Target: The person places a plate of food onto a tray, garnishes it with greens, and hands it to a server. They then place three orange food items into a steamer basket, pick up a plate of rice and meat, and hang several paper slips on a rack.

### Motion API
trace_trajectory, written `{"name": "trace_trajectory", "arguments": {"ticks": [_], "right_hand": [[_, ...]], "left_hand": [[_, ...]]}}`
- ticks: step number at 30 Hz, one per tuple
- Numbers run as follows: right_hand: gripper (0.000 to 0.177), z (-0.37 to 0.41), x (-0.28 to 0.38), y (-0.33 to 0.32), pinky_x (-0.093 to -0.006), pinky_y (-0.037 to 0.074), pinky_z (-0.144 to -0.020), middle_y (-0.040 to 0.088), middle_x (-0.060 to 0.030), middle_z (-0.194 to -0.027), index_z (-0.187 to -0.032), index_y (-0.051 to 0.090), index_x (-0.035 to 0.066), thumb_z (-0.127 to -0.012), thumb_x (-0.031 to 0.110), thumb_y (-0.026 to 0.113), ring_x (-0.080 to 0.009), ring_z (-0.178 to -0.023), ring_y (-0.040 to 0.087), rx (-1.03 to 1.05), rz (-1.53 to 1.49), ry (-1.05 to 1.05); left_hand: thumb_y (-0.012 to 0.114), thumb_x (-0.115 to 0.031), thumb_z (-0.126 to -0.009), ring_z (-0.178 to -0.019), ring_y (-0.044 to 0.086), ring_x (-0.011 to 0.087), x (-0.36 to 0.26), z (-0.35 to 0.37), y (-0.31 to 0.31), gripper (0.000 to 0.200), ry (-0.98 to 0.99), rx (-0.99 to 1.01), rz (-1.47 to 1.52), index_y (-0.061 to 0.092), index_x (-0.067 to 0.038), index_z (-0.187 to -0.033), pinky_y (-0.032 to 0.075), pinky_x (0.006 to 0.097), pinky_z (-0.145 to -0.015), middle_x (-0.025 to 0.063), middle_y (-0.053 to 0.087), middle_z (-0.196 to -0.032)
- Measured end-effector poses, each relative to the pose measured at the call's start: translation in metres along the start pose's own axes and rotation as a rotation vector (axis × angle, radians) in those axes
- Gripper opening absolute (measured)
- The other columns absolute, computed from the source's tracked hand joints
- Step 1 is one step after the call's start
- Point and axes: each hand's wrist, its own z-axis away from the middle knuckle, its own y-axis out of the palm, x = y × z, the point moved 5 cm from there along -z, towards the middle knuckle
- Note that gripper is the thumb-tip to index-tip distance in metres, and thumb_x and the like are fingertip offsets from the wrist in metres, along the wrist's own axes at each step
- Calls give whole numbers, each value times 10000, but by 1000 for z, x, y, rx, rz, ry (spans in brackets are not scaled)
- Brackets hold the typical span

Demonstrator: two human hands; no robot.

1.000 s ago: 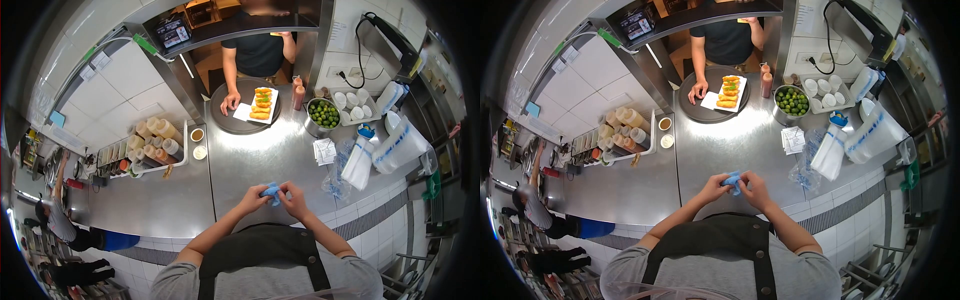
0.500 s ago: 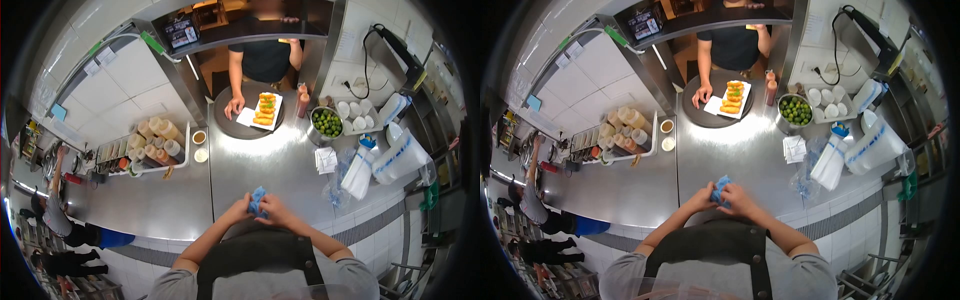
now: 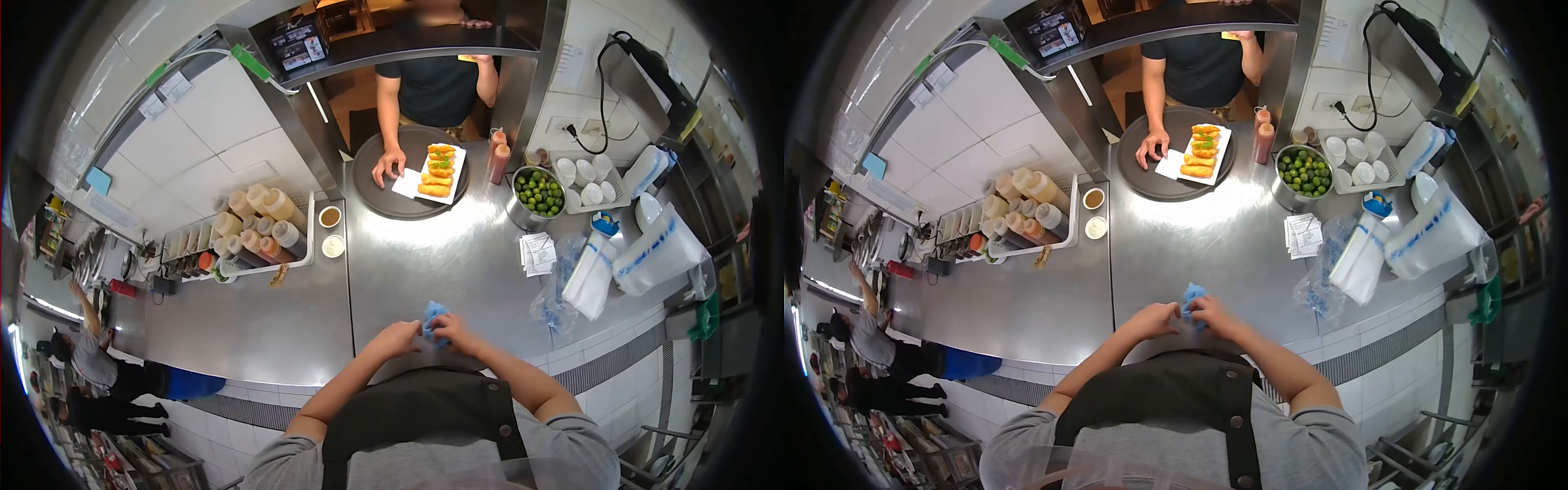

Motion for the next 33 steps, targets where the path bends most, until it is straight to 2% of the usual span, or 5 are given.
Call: {"name": "trace_trajectory", "arguments": {"ticks": [10,13,19,26,33], "right_hand": [[241,63,-53,-145,-404,482,-891,604,-156,-1114,-871,699,96,-657,-13,713,-356,-1081,575,-670,260,471],[277,67,-22,-116,-437,458,-961,566,-163,-1278,-957,714,84,-685,43,746,-364,-1171,539,-585,534,608],[406,23,57,-25,-473,389,-1091,464,-195,-1437,-1133,674,72,-758,180,787,-397,-1301,470,-125,64,477],[1033,-54,42,-123,-447,449,-1047,472,-281,-1417,-1593,93,173,-817,192,775,-396,-1245,539,-247,-72,427],[523,-119,118,-257,-384,519,-810,720,-100,-929,-1355,600,143,-873,282,746,-254,-900,681,135,-54,188]], "left_hand": [[768,-142,-810,-839,628,300,-1,44,0,342,161,-92,108,592,-50,-1089,501,410,-743,119,638,-850],[762,-135,-813,-837,627,291,1,51,18,309,242,-61,156,603,-42,-1062,504,405,-745,110,636,-850],[748,-112,-820,-726,644,214,-3,70,53,268,389,82,299,617,-40,-1042,519,360,-675,97,647,-804],[732,-173,-857,-716,639,261,-19,61,38,240,343,-62,296,635,-43,-1034,515,388,-686,121,654,-787],[740,-136,-871,-614,592,184,-66,26,37,197,411,-293,327,642,-43,-1014,487,323,-601,85,617,-725]]}}
